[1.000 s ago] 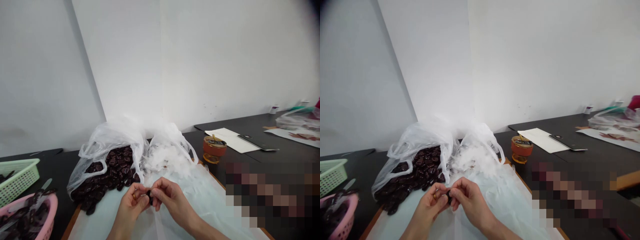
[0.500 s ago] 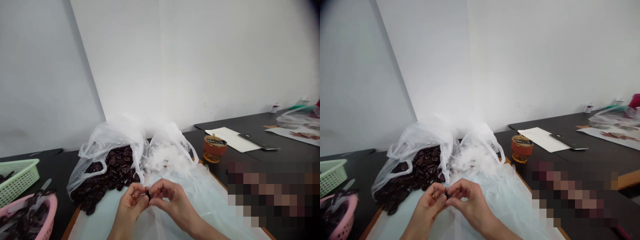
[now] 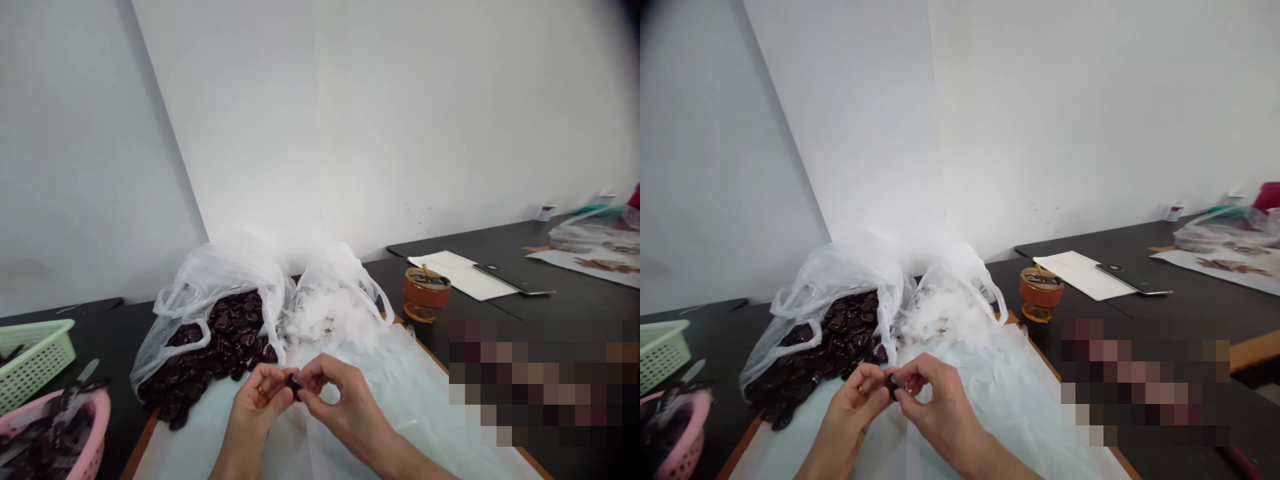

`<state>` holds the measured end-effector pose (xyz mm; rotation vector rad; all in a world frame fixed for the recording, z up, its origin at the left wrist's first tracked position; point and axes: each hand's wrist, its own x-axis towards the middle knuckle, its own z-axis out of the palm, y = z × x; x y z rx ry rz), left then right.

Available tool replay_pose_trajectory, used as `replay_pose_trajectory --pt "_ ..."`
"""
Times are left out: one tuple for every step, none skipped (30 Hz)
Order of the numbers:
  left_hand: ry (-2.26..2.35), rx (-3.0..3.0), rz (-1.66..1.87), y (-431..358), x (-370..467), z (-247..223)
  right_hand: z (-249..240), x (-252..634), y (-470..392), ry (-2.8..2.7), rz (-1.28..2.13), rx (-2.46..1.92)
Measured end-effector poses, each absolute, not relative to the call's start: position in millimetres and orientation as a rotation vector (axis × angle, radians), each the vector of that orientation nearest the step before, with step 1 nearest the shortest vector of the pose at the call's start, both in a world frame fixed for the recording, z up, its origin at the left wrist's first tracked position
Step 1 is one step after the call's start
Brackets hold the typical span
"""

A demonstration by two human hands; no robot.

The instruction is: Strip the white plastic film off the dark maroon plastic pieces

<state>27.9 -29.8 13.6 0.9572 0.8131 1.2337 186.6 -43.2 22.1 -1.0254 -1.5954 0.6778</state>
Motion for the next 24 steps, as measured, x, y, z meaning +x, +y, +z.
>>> replay_pose_trajectory --pt "0.817 0.948 1.235 -30.1 28.0 14.2 22.1 187.3 -43.2 -1.618 0.646 -1.010" --pt "0.822 0.942 1.234 -30.4 28.1 14.7 21.9 187.9 -43.2 -1.638 0.617 -0.987" --pt "0.827 0.940 1.234 -30.6 28.0 14.9 21.4 188.3 -43.1 -1.657 0.589 -0.958" --pt "0.832 0.942 1.237 -30.6 27.9 14.8 20.9 188.5 -43.0 -1.669 0.565 -0.933" --pt "0.837 0.945 1.240 -30.4 27.5 14.3 20.3 188.5 -42.9 -1.679 0.549 -0.919" --pt "0.840 0.949 1.241 -30.0 27.1 13.6 19.8 188.3 -42.9 -1.689 0.540 -0.915" --pt "0.842 0.954 1.239 -29.6 26.7 12.7 19.6 188.2 -42.9 -1.696 0.537 -0.916" --pt "0.843 0.960 1.237 -29.1 26.3 11.9 19.5 188.0 -43.0 -1.700 0.540 -0.920" --pt "0.845 0.966 1.235 -28.7 25.9 11.2 19.7 187.9 -43.1 -1.703 0.545 -0.922" --pt "0.850 0.970 1.233 -28.3 25.6 10.7 20.0 188.0 -43.3 -1.706 0.549 -0.920" --pt "0.855 0.977 1.231 -28.2 25.3 10.6 20.4 188.1 -43.4 -1.711 0.553 -0.914" --pt "0.862 0.983 1.232 -28.2 25.2 10.8 20.8 188.3 -43.5 -1.715 0.553 -0.908" --pt "0.870 0.987 1.235 -28.4 25.1 11.3 21.2 188.6 -43.6 -1.719 0.554 -0.906" --pt "0.878 0.989 1.237 -28.6 25.1 11.9 21.4 188.9 -43.6 -1.726 0.552 -0.910" --pt "0.884 0.990 1.241 -28.9 25.0 12.5 21.5 189.1 -43.7 -1.732 0.545 -0.915" --pt "0.886 0.990 1.247 -29.2 25.1 13.1 21.4 189.3 -43.7 -1.739 0.533 -0.923" --pt "0.887 0.990 1.255 -29.3 25.1 13.4 21.3 189.4 -43.8 -1.743 0.517 -0.934" --pt "0.891 0.993 1.261 -29.3 25.0 13.5 21.2 189.4 -43.9 -1.746 0.501 -0.946" --pt "0.895 1.001 1.264 -29.1 25.0 13.2 21.0 189.4 -44.1 -1.748 0.485 -0.956" --pt "0.904 1.013 1.266 -28.7 25.0 12.7 20.8 189.5 -44.2 -1.750 0.471 -0.962" --pt "0.913 1.027 1.267 -28.3 25.0 12.1 20.7 189.5 -44.4 -1.752 0.461 -0.962" --pt "0.920 1.043 1.265 -27.9 25.1 11.4 20.5 189.6 -44.6 -1.759 0.457 -0.958" --pt "0.921 1.058 1.260 -27.5 25.2 10.9 20.2 189.7 -44.7 -1.767 0.454 -0.945" --pt "0.918 1.068 1.257 -27.3 25.4 10.6 19.8 189.8 -44.9 -1.775 0.452 -0.928"
